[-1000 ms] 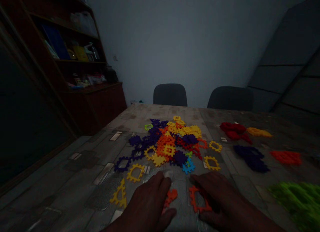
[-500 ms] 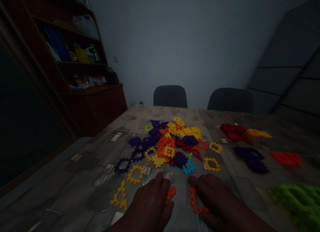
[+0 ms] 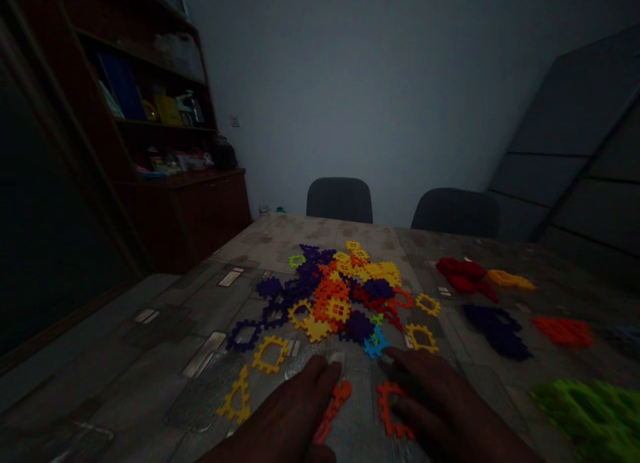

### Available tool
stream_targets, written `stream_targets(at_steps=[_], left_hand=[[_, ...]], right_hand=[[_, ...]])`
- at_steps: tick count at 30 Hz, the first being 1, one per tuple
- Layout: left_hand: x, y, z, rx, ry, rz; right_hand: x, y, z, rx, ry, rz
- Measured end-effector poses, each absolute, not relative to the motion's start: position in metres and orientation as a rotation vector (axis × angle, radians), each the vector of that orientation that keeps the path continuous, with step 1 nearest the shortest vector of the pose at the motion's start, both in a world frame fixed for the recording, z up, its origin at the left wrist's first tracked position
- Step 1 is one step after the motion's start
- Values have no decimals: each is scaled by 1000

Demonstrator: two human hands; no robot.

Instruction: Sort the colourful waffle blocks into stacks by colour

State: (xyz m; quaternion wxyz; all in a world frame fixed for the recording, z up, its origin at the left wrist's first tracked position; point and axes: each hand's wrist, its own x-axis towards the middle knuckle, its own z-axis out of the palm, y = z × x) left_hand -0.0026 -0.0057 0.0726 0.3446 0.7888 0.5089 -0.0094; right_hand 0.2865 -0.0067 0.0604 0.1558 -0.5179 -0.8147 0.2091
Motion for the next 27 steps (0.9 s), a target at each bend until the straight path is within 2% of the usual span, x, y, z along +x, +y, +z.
stream_targets(at_steps=[6, 15, 27], left_hand=[[-13, -6, 101, 1974, 1272, 57], [-19, -1, 98, 1996, 1287, -64], [-7, -2, 98, 2062, 1240, 30]], right_hand=[[312, 7, 76, -1548, -2239, 451], [289, -16, 66, -1528, -2445, 863], [281, 3, 80, -1451, -2407, 788]])
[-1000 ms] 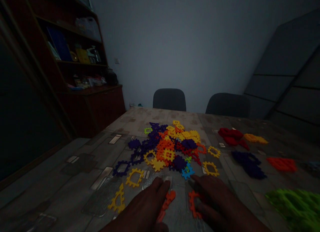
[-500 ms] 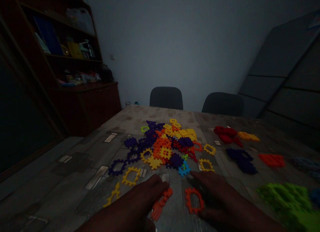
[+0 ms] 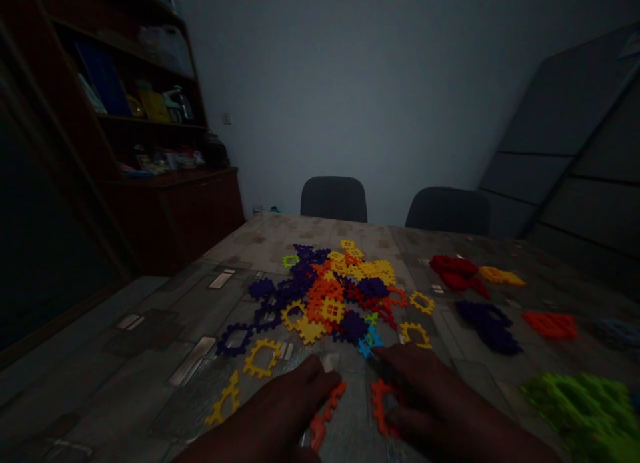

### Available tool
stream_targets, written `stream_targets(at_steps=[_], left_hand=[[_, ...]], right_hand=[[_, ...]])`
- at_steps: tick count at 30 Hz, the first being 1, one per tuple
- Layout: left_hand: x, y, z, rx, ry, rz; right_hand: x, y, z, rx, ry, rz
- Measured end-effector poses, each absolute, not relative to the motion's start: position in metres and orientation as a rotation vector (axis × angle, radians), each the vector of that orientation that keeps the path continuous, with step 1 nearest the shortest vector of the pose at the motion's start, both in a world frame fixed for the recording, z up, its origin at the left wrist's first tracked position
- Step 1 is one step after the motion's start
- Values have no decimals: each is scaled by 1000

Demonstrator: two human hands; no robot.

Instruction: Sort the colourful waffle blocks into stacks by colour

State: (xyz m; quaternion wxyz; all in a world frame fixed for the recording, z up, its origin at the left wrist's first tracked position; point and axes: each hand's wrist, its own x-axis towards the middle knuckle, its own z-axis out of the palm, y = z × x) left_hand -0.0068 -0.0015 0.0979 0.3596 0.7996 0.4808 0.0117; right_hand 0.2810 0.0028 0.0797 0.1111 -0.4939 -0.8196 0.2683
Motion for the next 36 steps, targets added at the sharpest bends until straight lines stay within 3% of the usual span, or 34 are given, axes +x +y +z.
stream_targets(at_steps=[11, 20, 36], left_hand=[[-2, 9, 62, 2269, 1160, 25], [-4, 12, 60, 2292, 1140, 4], [-8, 15, 55, 2261, 1110, 39]], right_hand=[[223, 77, 91, -1280, -2601, 460], [208, 116, 84, -1530, -2527, 222], [264, 117, 95, -1490, -2339, 422]])
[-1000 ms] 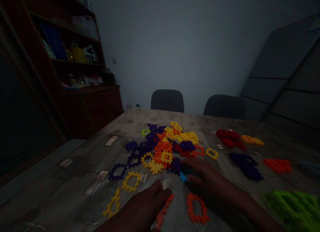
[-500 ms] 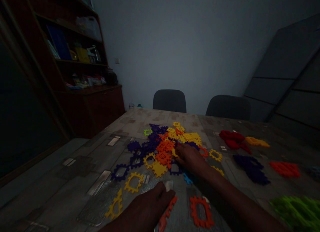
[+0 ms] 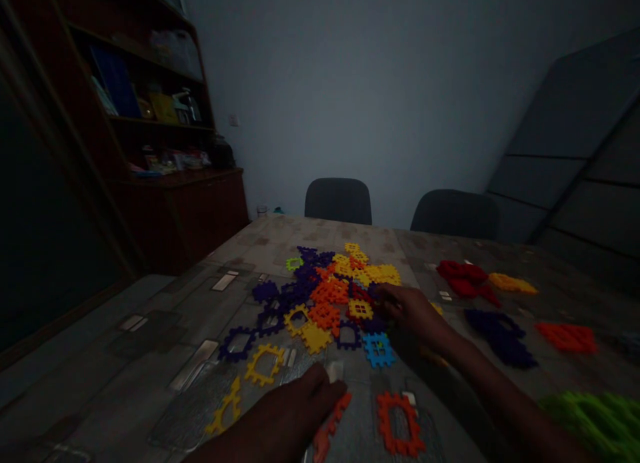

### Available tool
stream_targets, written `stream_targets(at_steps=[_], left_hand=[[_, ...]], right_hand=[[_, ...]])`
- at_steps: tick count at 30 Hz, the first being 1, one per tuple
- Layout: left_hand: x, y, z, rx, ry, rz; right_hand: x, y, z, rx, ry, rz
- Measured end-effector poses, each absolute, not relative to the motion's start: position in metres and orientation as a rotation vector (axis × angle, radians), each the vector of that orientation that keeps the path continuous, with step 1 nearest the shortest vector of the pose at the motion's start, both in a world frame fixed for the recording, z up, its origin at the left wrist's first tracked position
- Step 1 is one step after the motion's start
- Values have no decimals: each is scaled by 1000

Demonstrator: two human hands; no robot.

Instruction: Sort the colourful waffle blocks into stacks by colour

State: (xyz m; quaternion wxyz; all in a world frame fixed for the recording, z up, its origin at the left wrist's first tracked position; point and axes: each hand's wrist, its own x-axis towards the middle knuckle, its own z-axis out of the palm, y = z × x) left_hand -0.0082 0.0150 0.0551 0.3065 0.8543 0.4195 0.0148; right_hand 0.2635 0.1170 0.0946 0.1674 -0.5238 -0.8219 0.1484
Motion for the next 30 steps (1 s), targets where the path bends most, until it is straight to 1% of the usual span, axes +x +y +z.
stream_targets(at_steps=[8, 16, 20, 24, 30], left_hand=[[-9, 16, 71, 2239, 1093, -7], [-8, 13, 74, 2299, 1104, 9], [-5, 12, 75, 2315, 1124, 10], [-3, 9, 85, 2227, 1187, -53], [-17, 4, 98, 2074, 1334, -109]], right_hand=[[210, 98, 84, -1317, -2452, 459], [172, 102, 83, -1395, -2488, 357], [190, 99, 91, -1414, -2428, 345], [234, 72, 91, -1428, -2377, 390], [288, 0, 80, -1625, -2246, 761]])
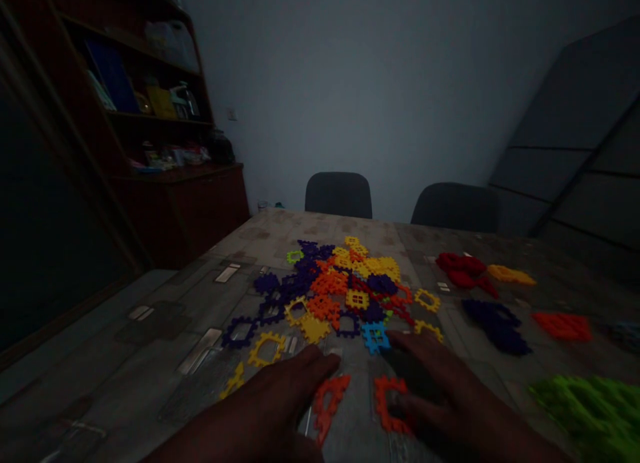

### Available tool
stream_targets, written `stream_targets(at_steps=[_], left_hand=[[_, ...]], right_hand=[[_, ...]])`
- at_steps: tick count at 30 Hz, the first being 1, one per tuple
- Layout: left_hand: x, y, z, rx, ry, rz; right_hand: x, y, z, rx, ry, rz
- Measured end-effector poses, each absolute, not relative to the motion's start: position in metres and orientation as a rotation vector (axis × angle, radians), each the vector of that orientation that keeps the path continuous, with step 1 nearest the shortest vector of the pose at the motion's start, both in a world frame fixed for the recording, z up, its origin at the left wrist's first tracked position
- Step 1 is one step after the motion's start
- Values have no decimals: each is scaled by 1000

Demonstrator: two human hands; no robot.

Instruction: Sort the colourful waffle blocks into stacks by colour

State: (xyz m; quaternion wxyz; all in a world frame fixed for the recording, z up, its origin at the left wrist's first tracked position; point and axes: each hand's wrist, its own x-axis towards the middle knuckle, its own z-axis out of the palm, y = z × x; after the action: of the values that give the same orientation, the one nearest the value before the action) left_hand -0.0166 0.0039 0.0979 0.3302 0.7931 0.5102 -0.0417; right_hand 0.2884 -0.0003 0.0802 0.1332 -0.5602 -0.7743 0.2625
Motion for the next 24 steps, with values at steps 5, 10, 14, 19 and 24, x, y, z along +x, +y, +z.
stream_targets(at_steps=[5, 10, 14, 19, 24], left_hand=[[-15, 4, 97, 2092, 1343, -125], [-10, -1, 97, 2128, 1351, -140], [-5, -4, 100, 2167, 1329, -119], [5, -8, 88, 2258, 1372, -6], [8, -12, 63, 2408, 1406, 83]], right_hand=[[288, -23, 87, -1629, -2357, 900], [281, -18, 82, -1623, -2431, 924], [281, -18, 68, -1602, -2423, 884], [287, -20, 57, -1604, -2432, 860], [291, -22, 46, -1559, -2449, 789]])
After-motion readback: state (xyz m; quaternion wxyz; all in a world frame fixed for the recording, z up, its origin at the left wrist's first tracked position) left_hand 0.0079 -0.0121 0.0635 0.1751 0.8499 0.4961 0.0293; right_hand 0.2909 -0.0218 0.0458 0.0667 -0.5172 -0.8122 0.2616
